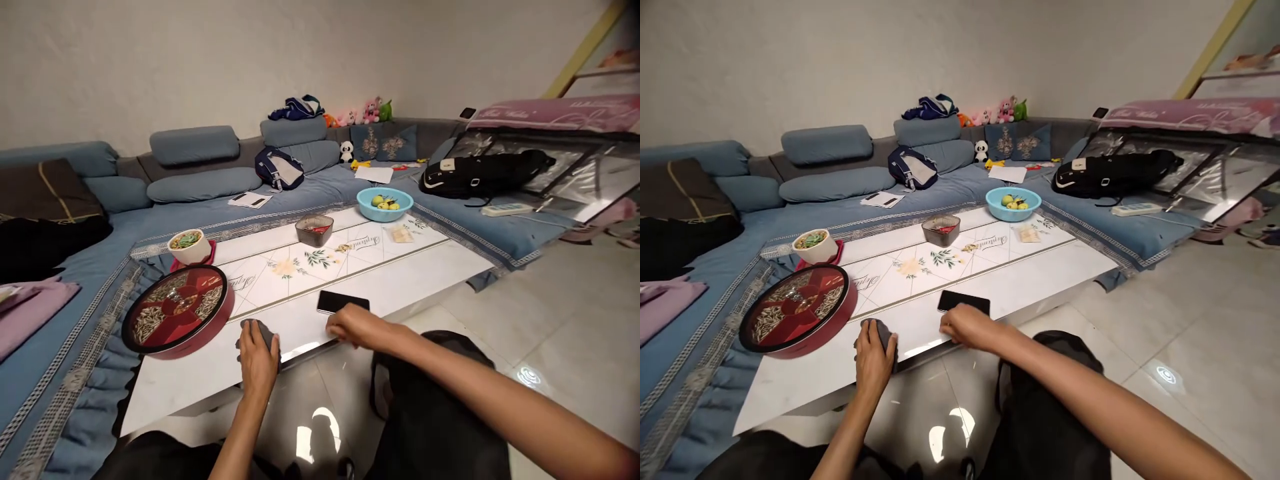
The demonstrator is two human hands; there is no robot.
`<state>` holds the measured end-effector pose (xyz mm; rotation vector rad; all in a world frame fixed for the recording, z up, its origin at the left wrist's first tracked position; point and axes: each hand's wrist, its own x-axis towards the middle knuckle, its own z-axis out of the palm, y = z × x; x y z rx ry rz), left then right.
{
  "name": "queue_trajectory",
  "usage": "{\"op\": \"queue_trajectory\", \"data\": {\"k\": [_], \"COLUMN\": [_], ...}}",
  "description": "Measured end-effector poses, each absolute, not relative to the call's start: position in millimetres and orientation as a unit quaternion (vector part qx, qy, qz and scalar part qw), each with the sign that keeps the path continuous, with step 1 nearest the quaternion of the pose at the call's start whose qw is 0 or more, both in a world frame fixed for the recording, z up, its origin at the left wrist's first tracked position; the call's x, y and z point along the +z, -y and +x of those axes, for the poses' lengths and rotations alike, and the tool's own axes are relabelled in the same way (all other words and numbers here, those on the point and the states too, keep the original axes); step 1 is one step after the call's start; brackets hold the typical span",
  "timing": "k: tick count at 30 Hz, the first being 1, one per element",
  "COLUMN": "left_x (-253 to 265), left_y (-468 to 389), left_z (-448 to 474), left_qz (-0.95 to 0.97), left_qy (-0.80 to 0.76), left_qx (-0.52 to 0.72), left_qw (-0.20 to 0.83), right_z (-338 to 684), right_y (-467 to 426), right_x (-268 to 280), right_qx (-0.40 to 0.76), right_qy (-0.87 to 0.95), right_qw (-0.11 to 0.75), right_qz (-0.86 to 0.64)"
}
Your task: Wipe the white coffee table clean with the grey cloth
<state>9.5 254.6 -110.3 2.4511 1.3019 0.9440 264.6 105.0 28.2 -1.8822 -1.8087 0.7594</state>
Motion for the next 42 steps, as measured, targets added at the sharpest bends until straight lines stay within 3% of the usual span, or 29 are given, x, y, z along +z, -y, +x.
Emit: {"op": "queue_trajectory", "data": {"k": [5, 8, 13, 16, 20, 23, 25, 28, 33, 37, 42], "left_x": [-102, -96, -77, -72, -74, -78, -79, -78, -80, -88, -86], "left_y": [-245, -271, -362, -390, -362, -324, -313, -321, -318, -262, -241], "left_z": [74, 72, 73, 113, 147, 118, 81, 35, 58, 98, 65], "left_qz": [0.880, 0.929, 0.860, 0.832, 0.873, 0.916, 0.928, 0.898, 0.794, 0.838, 0.884], "left_qy": [-0.351, -0.270, -0.462, -0.500, -0.421, -0.317, -0.295, -0.399, -0.578, -0.501, -0.434], "left_qx": [0.303, 0.229, 0.201, 0.214, 0.202, 0.184, 0.173, 0.167, 0.188, 0.205, 0.163], "left_qw": [0.098, 0.106, 0.080, 0.106, 0.143, 0.164, 0.148, 0.085, 0.035, 0.073, 0.054], "right_z": [296, 283, 288, 322, 371, 392, 395, 383, 354, 350, 362], "right_y": [-125, -130, -97, -86, -86, -86, -86, -86, -87, -89, -90], "right_x": [57, 53, 20, 0, -21, -41, -55, -71, -79, -79, -67], "right_qx": [0.205, 0.204, 0.151, 0.126, 0.127, 0.132, 0.134, 0.126, 0.061, 0.031, 0.035], "right_qy": [0.525, 0.572, 0.672, 0.661, 0.637, 0.632, 0.623, 0.621, 0.659, 0.670, 0.682], "right_qw": [0.308, 0.303, 0.214, 0.231, 0.317, 0.353, 0.342, 0.284, 0.238, 0.214, 0.157], "right_qz": [-0.767, -0.734, -0.693, -0.703, -0.691, -0.678, -0.690, -0.720, -0.711, -0.710, -0.713]}}
